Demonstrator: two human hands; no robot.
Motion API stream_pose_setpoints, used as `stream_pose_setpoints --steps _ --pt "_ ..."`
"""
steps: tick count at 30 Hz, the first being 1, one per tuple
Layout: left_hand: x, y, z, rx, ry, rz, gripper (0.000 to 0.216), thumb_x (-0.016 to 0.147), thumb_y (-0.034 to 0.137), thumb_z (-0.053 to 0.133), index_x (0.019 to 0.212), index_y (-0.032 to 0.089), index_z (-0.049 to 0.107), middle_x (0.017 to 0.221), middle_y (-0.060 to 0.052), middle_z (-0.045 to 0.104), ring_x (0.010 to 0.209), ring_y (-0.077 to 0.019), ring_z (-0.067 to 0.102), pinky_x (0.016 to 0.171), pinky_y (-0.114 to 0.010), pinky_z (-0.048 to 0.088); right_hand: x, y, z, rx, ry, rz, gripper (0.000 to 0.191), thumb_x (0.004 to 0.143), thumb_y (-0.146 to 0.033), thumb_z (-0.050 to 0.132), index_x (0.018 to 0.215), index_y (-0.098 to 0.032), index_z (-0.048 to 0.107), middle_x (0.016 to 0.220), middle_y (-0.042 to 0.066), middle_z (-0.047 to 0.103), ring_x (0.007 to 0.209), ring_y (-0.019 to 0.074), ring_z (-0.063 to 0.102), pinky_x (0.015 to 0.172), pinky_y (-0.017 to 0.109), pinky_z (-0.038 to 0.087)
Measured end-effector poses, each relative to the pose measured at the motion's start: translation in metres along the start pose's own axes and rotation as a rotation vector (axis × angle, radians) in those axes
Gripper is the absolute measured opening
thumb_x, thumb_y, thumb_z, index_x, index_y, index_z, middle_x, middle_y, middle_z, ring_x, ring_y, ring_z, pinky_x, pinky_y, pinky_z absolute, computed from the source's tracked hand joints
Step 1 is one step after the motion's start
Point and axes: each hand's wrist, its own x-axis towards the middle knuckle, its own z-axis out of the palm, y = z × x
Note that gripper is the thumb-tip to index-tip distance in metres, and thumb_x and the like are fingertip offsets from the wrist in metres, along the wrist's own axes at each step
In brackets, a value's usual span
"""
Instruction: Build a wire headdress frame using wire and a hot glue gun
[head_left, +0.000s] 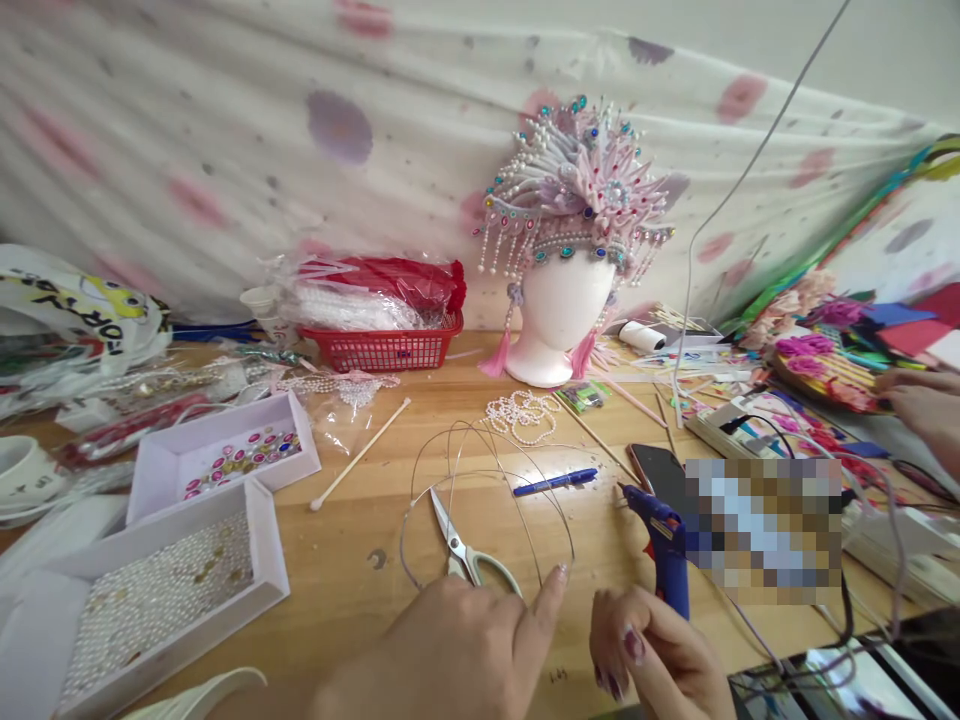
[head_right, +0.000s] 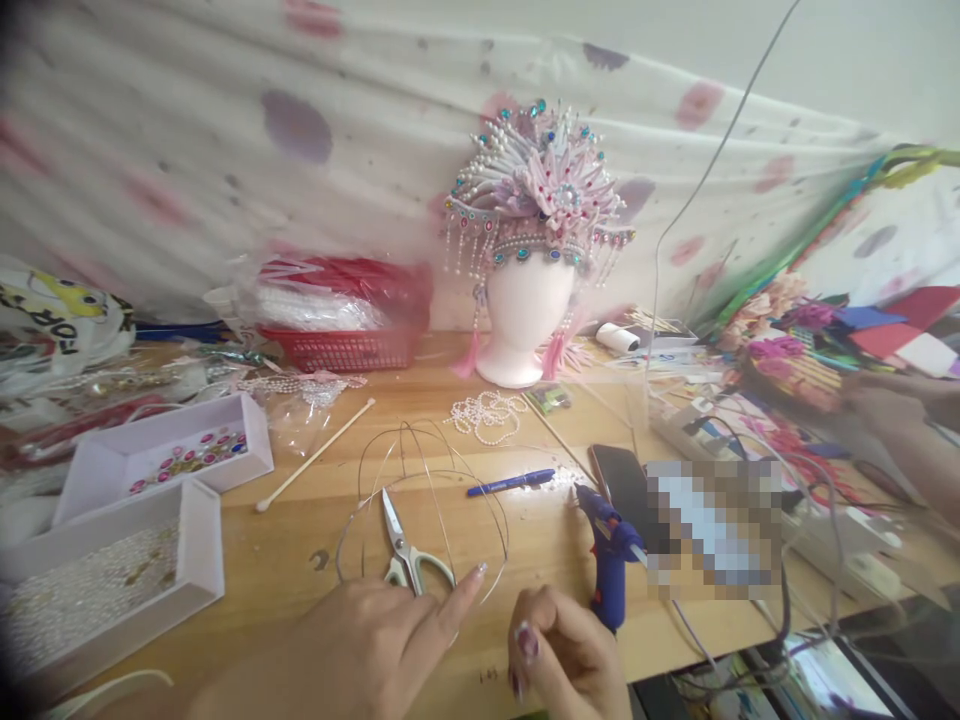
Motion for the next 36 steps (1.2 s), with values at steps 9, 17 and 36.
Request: stream_pose_setpoints --steps 9,17,36 --pt "-0.005 0.018 0.015 0.064 0.041 -0.041 0.054 0.084 0.010 0.052 0.138 0.002 0.054 0.063 -0.001 0.067 0.047 -0.0180 0.061 0.038 -0.032 0.042 0.075 -0.016 0.033 -0.532 0.157 -0.375 0.022 0.098 -0.021 0.059 0.116 -0.027 0.068 0.109 0.005 0.071 0.098 0.0192 0.068 0.085 0.033 0.057" --pt "0.000 0.023 0.055 0.193 0.441 -0.110 0.040 0.074 0.006 0.052 0.108 0.011 0.073 0.043 0.004 0.053 0.028 -0.0165 0.044 0.028 -0.030 0.031 0.086 -0.011 0.042 -0.553 0.227 -0.386 0.018 0.096 -0.017 0.059 0.104 -0.026 0.072 0.095 -0.001 0.078 0.084 0.0133 0.073 0.075 0.020 0.058" --pt "0.000 0.000 0.009 0.075 0.098 -0.037 0.055 0.075 0.002 0.059 0.130 0.003 0.057 0.062 0.003 0.068 0.042 -0.0151 0.059 0.034 -0.030 0.040 0.055 -0.012 0.034 -0.398 0.486 -0.311 0.013 0.098 -0.030 0.059 0.100 -0.025 0.071 0.085 0.002 0.068 0.074 0.0161 0.065 0.068 0.028 0.055"
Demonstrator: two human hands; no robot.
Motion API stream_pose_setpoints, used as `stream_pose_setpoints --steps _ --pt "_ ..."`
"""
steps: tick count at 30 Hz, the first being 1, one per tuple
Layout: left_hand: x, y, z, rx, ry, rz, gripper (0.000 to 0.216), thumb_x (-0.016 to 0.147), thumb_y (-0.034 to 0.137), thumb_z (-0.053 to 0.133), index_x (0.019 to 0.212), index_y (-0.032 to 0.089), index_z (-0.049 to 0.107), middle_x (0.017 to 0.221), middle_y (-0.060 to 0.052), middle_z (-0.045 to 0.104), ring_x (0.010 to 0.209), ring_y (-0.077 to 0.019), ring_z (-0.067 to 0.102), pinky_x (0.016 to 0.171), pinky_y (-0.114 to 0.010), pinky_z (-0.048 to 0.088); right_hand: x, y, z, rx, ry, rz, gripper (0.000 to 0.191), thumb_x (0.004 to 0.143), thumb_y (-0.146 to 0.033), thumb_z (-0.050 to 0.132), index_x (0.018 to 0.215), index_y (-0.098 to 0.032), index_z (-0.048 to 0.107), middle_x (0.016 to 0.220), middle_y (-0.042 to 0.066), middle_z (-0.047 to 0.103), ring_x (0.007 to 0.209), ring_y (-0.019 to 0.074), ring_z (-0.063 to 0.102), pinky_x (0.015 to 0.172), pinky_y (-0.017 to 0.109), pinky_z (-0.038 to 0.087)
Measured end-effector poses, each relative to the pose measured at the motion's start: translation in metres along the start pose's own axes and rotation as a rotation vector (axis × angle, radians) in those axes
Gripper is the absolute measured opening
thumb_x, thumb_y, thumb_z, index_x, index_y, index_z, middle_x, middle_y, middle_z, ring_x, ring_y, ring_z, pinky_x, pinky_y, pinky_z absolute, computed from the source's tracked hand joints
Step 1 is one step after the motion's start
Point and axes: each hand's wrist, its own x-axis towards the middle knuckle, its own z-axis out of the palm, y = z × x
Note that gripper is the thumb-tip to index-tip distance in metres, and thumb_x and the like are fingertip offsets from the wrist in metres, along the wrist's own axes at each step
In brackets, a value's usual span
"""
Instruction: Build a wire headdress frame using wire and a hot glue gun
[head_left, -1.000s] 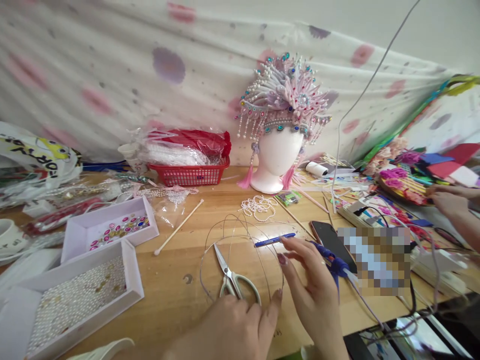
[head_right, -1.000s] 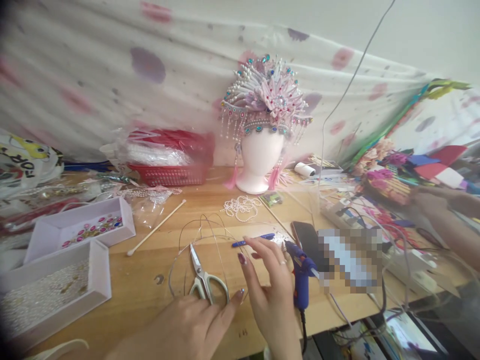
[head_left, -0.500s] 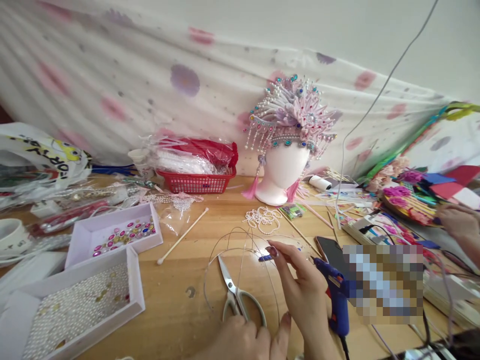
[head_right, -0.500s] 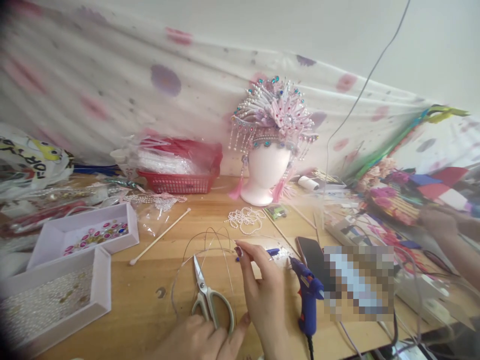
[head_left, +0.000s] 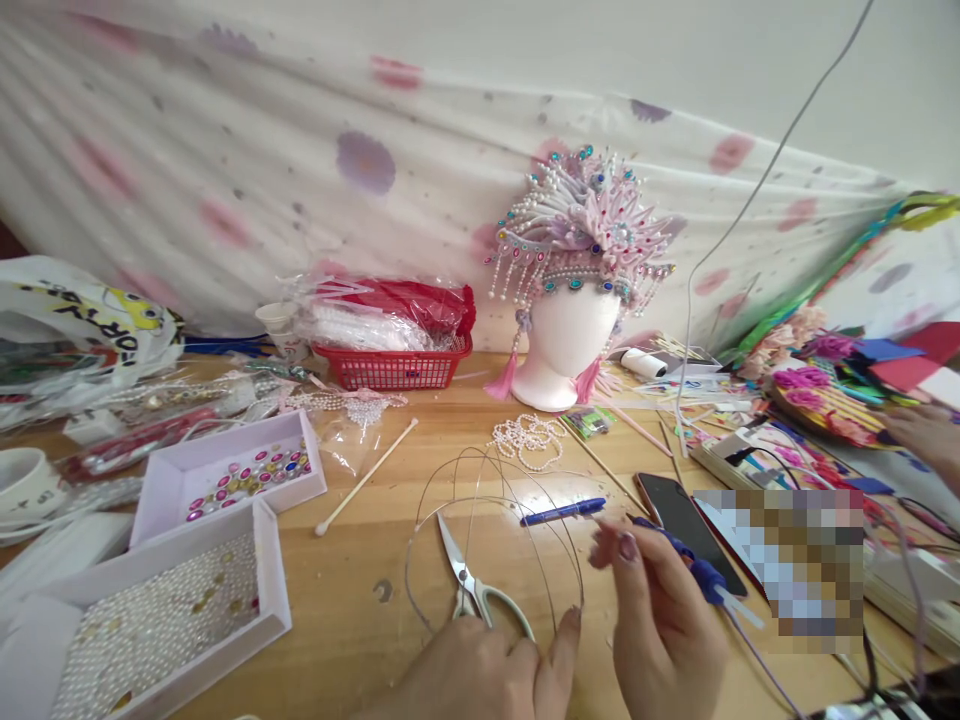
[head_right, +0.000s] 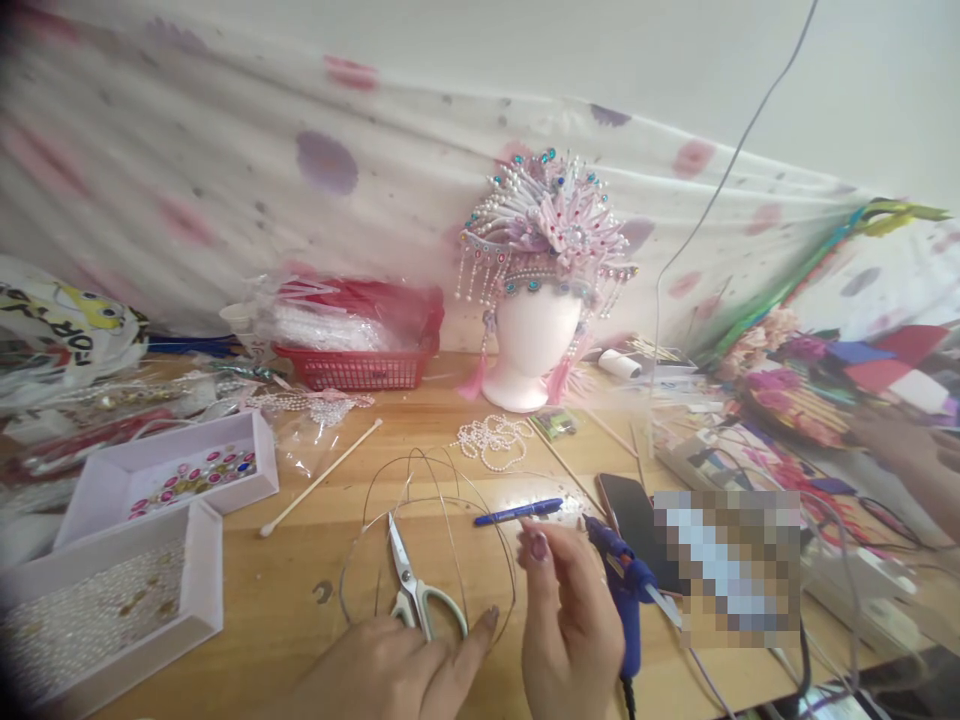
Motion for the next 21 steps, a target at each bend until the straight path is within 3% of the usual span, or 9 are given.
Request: stream_pose_setpoints --steps 3,5,8,13,17,21 --pt "0.006 -0.015 -0.019 -0.121 -0.089 0.000 0.060 0.079 0.002 0.057 0.138 -0.003 0.047 0.070 -0.002 0.073 0.049 -0.0177 0.064 0.037 -0.031 0.041 -0.019 -0.007 -0.005 0.076 0.167 0.029 0.012 0.098 -0.028 0.061 0.092 -0.023 0.070 0.075 0.001 0.062 0.066 0.0150 0.059 0.061 0.027 0.050" --pt "0.009 -0.027 -0.033 -0.273 -0.170 -0.070 0.066 0.080 0.006 0.056 0.143 -0.002 0.041 0.075 -0.004 0.076 0.051 -0.0169 0.065 0.038 -0.028 0.042 -0.031 -0.010 -0.004 0.141 0.181 0.076 0.011 0.098 -0.027 0.060 0.092 -0.023 0.068 0.072 0.000 0.059 0.063 0.0143 0.057 0.057 0.026 0.048" --pt "0.011 -0.043 -0.052 -0.475 -0.306 -0.214 0.078 0.079 0.002 0.050 0.154 0.007 0.029 0.088 -0.005 0.078 0.064 -0.0176 0.071 0.053 -0.026 0.050 -0.041 -0.009 0.001 0.121 0.004 0.082 0.013 0.099 -0.022 0.057 0.108 -0.025 0.066 0.083 0.002 0.062 0.071 0.0152 0.062 0.063 0.026 0.053" --pt "0.018 -0.059 -0.066 -0.635 -0.297 -0.438 0.057 0.101 0.018 0.037 0.156 0.027 0.030 0.106 -0.006 0.078 0.089 -0.0216 0.075 0.070 -0.031 0.056 -0.032 -0.009 0.011 0.002 -0.361 -0.137 0.053 0.099 -0.008 0.045 0.148 -0.029 0.044 0.114 0.008 0.063 0.103 0.0187 0.065 0.085 0.029 0.058" --pt "0.028 -0.065 -0.067 -0.683 -0.304 -0.523 0.051 0.103 0.026 0.034 0.154 0.029 0.037 0.106 -0.006 0.077 0.096 -0.0231 0.073 0.079 -0.037 0.056 -0.023 -0.020 0.016 -0.001 -0.408 -0.165 0.059 0.098 -0.006 0.042 0.152 -0.029 0.038 0.123 0.009 0.060 0.109 0.0180 0.063 0.091 0.029 0.057" --pt "0.036 -0.072 -0.067 -0.702 -0.273 -0.563 0.051 0.101 0.025 0.037 0.152 0.026 0.041 0.103 -0.005 0.078 0.089 -0.0200 0.072 0.072 -0.031 0.053 -0.023 -0.022 0.016 0.024 -0.425 -0.177 0.060 0.097 -0.005 0.039 0.151 -0.031 0.040 0.121 0.009 0.062 0.104 0.0187 0.065 0.088 0.030 0.059"
